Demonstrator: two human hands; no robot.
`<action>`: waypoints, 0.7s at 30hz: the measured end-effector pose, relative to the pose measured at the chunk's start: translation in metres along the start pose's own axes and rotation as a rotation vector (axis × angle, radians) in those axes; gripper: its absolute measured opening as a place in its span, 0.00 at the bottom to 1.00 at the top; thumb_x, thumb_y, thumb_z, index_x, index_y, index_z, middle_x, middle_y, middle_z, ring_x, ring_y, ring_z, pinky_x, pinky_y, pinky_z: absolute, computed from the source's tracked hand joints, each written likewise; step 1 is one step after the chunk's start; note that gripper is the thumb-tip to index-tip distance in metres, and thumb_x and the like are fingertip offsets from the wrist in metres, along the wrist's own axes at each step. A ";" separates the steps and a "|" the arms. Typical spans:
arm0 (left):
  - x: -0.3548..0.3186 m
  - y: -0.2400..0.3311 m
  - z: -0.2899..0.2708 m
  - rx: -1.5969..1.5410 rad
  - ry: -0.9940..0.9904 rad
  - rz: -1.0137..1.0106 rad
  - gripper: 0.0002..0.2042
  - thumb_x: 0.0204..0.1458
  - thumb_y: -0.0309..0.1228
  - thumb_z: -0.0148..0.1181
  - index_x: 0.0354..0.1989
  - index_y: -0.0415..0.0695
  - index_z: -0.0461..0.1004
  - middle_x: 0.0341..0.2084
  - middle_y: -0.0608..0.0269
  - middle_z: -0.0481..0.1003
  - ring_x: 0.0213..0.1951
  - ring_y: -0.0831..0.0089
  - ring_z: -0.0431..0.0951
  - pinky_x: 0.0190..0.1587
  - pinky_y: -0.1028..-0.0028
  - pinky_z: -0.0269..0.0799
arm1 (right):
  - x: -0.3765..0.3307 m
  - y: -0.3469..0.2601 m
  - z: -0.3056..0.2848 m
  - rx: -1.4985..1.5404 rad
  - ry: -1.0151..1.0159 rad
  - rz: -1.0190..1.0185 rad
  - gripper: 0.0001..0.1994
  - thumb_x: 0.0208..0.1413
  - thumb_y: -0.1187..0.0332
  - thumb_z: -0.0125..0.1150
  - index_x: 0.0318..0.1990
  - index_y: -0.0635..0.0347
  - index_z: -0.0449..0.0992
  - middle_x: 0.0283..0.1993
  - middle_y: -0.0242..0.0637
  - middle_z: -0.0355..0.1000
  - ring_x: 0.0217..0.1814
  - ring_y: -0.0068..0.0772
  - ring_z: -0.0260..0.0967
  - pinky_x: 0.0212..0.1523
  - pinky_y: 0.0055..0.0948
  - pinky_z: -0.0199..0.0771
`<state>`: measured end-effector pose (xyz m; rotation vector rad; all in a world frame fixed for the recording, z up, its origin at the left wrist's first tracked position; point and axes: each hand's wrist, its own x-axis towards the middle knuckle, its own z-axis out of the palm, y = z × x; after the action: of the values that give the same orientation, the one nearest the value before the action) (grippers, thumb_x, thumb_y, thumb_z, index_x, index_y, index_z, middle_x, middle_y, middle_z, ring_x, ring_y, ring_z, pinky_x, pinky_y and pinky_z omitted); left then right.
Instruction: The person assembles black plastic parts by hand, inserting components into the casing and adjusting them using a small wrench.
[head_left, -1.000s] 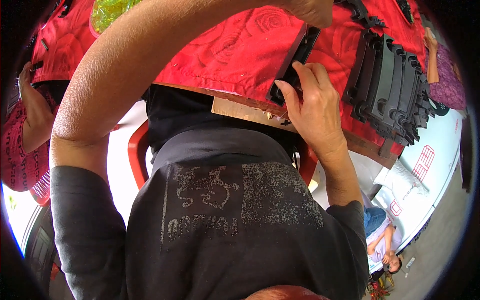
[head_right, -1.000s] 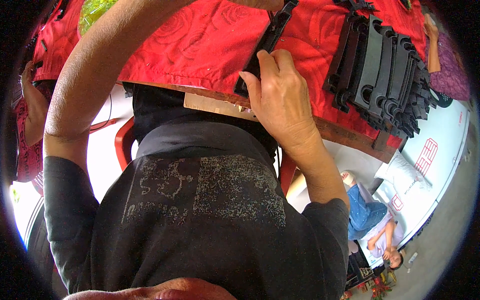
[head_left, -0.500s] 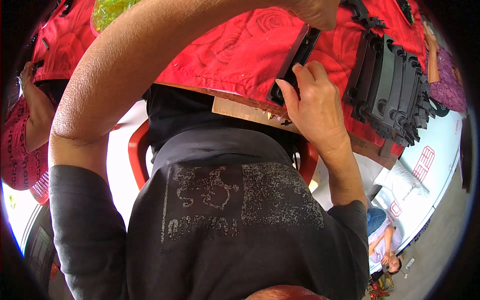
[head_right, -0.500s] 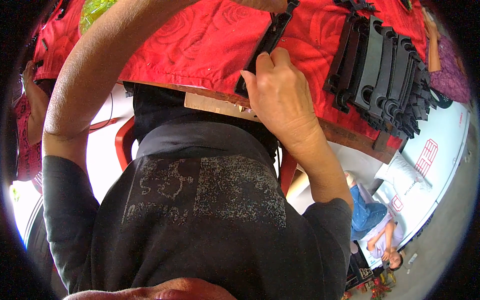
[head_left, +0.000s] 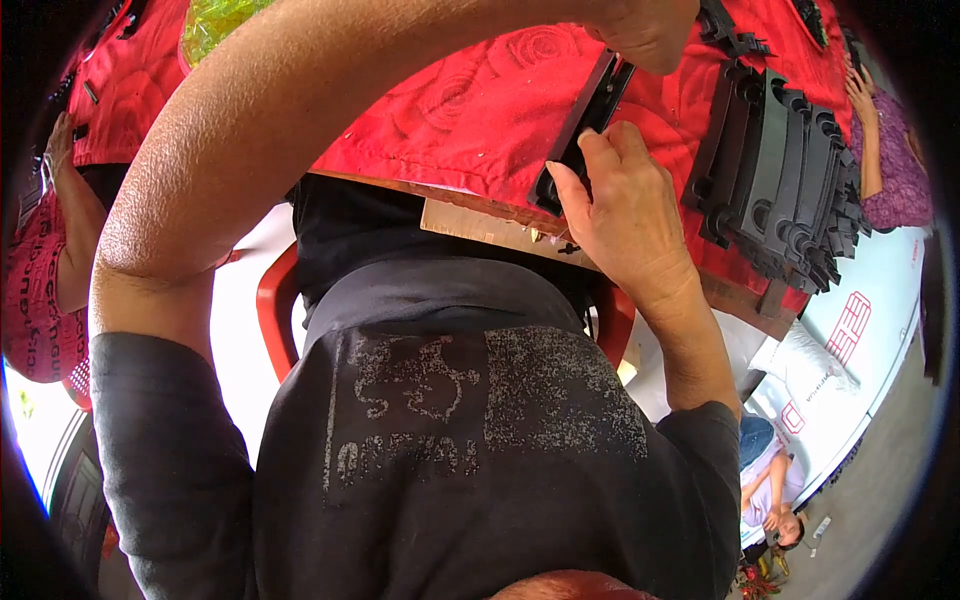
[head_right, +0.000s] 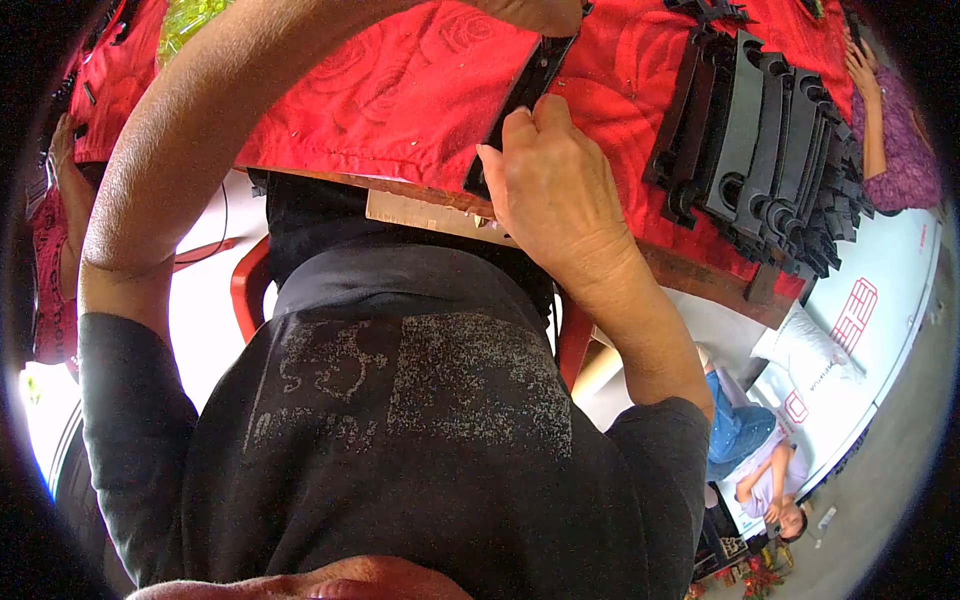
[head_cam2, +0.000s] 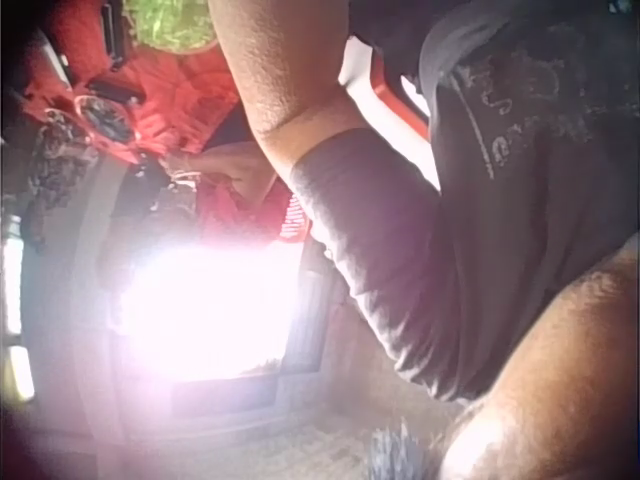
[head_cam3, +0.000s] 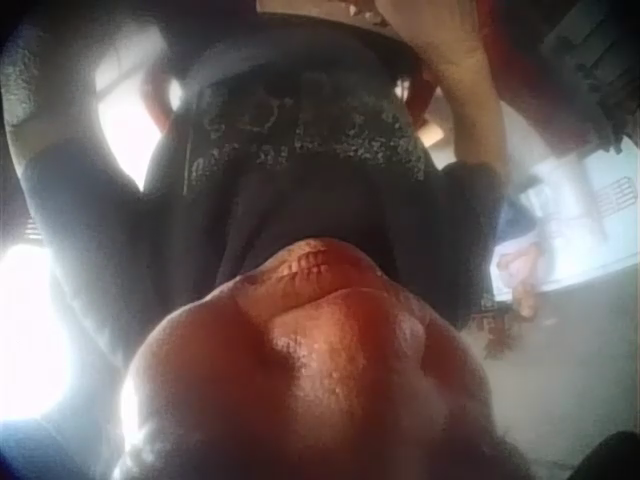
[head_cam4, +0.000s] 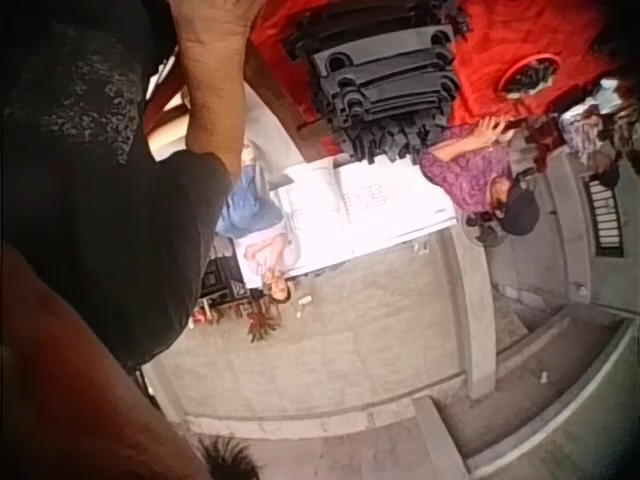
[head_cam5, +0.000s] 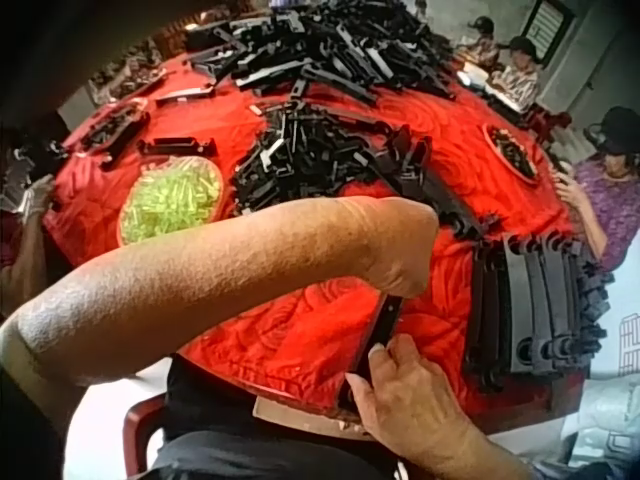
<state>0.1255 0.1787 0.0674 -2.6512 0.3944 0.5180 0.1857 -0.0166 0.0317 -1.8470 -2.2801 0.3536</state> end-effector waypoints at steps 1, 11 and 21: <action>-0.001 0.001 -0.002 -0.160 0.012 -0.068 0.06 0.48 0.27 0.60 0.24 0.45 0.83 0.20 0.62 0.78 0.22 0.61 0.76 0.25 0.61 0.68 | -0.001 0.001 0.001 0.010 0.007 -0.001 0.14 0.56 0.65 0.65 0.37 0.69 0.71 0.37 0.52 0.66 0.33 0.53 0.74 0.33 0.42 0.79; 0.029 0.009 -0.060 -0.151 -0.672 -0.075 0.08 0.48 0.31 0.62 0.28 0.40 0.84 0.27 0.52 0.81 0.29 0.55 0.81 0.32 0.60 0.74 | 0.000 0.001 0.004 0.022 0.010 0.004 0.13 0.56 0.65 0.65 0.36 0.67 0.69 0.38 0.51 0.66 0.36 0.53 0.73 0.35 0.43 0.78; -0.002 0.024 -0.024 -0.899 0.142 -0.539 0.12 0.47 0.37 0.66 0.34 0.41 0.85 0.36 0.50 0.83 0.38 0.56 0.84 0.36 0.60 0.78 | -0.003 0.006 0.007 0.004 0.034 -0.005 0.13 0.55 0.65 0.65 0.35 0.66 0.69 0.38 0.52 0.66 0.35 0.53 0.73 0.35 0.44 0.77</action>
<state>0.1228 0.1472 0.0805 -3.4448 -0.6762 0.3742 0.1899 -0.0189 0.0230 -1.8314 -2.2595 0.3237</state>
